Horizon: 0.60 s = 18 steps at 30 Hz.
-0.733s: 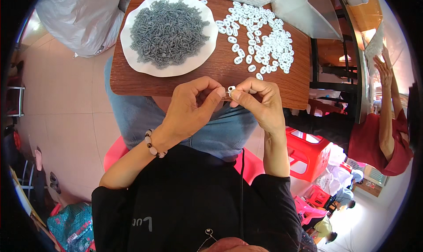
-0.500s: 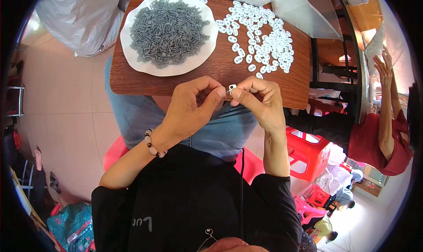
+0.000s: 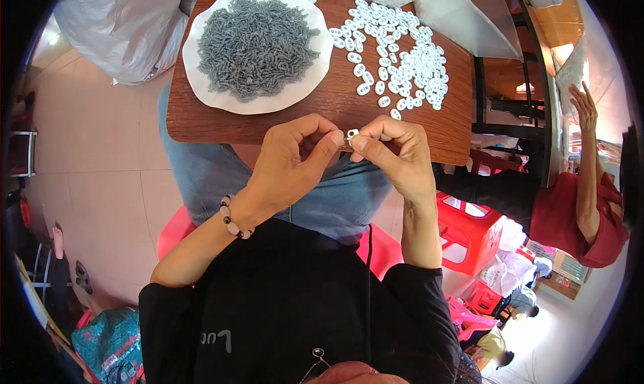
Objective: Manually assembling small white plastic components by inserting grey rubber rings into them.
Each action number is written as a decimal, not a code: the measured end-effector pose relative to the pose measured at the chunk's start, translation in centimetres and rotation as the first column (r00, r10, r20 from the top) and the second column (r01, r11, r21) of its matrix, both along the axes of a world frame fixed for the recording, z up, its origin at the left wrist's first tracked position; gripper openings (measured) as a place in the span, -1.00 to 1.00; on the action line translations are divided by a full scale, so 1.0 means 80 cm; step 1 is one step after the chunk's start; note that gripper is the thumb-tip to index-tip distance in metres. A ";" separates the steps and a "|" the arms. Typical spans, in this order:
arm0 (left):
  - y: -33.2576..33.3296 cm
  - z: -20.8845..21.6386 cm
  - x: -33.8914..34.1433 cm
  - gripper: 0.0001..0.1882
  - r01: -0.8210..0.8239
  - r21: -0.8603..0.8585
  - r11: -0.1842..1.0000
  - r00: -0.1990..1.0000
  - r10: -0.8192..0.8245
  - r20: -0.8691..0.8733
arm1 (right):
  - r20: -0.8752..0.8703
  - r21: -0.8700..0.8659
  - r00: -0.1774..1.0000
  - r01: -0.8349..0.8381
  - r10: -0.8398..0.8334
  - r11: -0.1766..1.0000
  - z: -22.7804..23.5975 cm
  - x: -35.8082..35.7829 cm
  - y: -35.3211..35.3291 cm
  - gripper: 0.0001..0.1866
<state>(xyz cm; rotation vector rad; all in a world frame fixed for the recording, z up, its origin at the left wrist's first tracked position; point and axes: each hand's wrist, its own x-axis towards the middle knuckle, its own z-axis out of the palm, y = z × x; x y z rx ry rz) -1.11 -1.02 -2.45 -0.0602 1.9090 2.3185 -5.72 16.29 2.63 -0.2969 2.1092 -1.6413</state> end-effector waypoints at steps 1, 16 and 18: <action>0.001 0.000 0.000 -0.85 -0.007 0.003 1.000 1.000 0.007 -0.006 | 0.000 0.001 1.000 0.001 -0.001 1.000 0.001 0.000 0.000 -0.88; 0.004 -0.005 0.002 -0.82 -0.036 -0.037 0.999 0.998 0.034 -0.045 | -0.004 0.039 1.000 0.017 -0.017 0.999 0.006 0.002 -0.001 -0.89; 0.003 -0.005 0.002 -0.82 -0.031 -0.048 0.998 0.999 0.029 -0.039 | -0.049 0.051 0.999 0.002 0.001 0.999 0.006 0.001 0.002 -0.89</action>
